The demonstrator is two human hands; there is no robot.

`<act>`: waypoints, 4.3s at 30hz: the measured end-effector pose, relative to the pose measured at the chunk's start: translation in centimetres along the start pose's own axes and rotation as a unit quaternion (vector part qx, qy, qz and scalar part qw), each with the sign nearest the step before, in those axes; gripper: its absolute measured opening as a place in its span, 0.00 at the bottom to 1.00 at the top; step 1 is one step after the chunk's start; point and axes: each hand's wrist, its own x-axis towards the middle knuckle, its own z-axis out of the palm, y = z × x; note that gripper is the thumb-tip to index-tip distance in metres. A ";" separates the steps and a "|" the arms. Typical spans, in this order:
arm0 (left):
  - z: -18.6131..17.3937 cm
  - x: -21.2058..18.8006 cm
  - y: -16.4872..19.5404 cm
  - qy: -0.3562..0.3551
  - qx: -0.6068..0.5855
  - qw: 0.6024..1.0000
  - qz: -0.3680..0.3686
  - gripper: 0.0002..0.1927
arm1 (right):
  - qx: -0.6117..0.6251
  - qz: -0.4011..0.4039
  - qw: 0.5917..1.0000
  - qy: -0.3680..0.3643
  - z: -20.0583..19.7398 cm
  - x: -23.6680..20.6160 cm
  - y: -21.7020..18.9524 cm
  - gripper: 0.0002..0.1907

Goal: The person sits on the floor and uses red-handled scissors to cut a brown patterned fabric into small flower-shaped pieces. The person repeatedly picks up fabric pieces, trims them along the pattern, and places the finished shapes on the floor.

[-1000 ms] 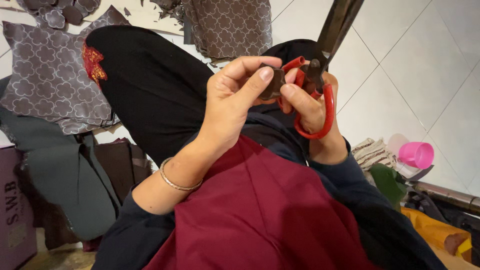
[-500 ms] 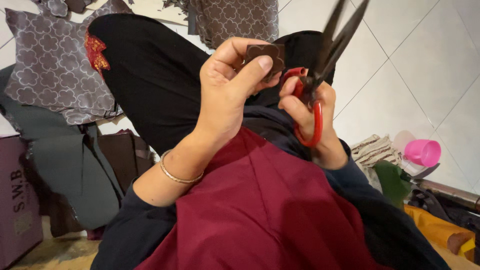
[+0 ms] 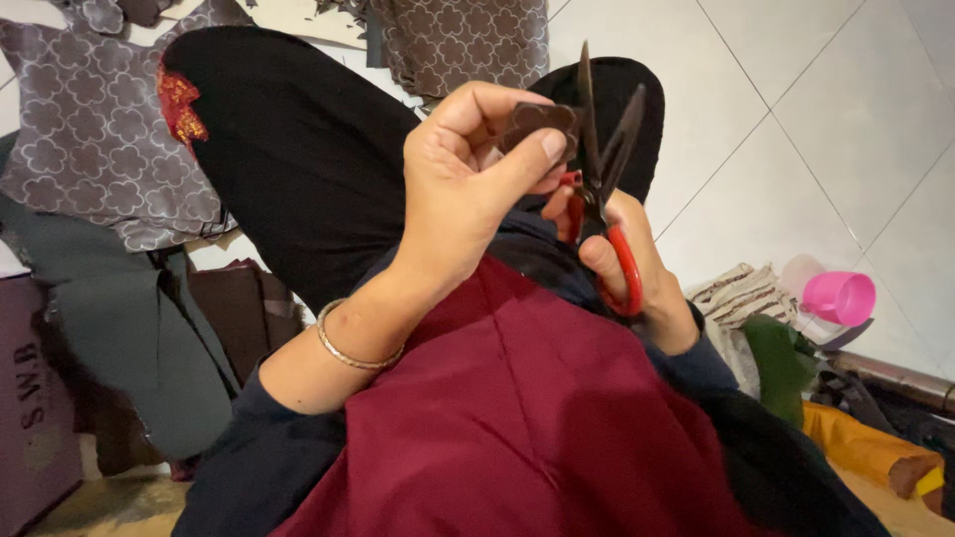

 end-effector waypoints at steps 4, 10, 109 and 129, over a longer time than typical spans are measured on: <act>0.2 -0.3 -0.2 -0.021 0.020 1.000 0.009 0.08 | -0.019 -0.010 0.999 -0.041 0.0 1.0 -1.3 0.49; 0.1 -0.4 -0.1 -0.016 0.041 0.999 0.023 0.08 | 0.003 0.015 0.998 -0.064 0.0 1.3 -2.6 0.51; 0.0 -1.0 -0.5 -0.014 -0.069 0.997 -0.017 0.07 | 0.069 0.042 0.996 -0.030 0.7 -0.4 -4.7 0.50; 0.1 -0.8 -0.9 0.014 -0.033 0.999 -0.007 0.05 | 0.004 0.031 0.998 -0.062 -0.5 1.6 -3.1 0.52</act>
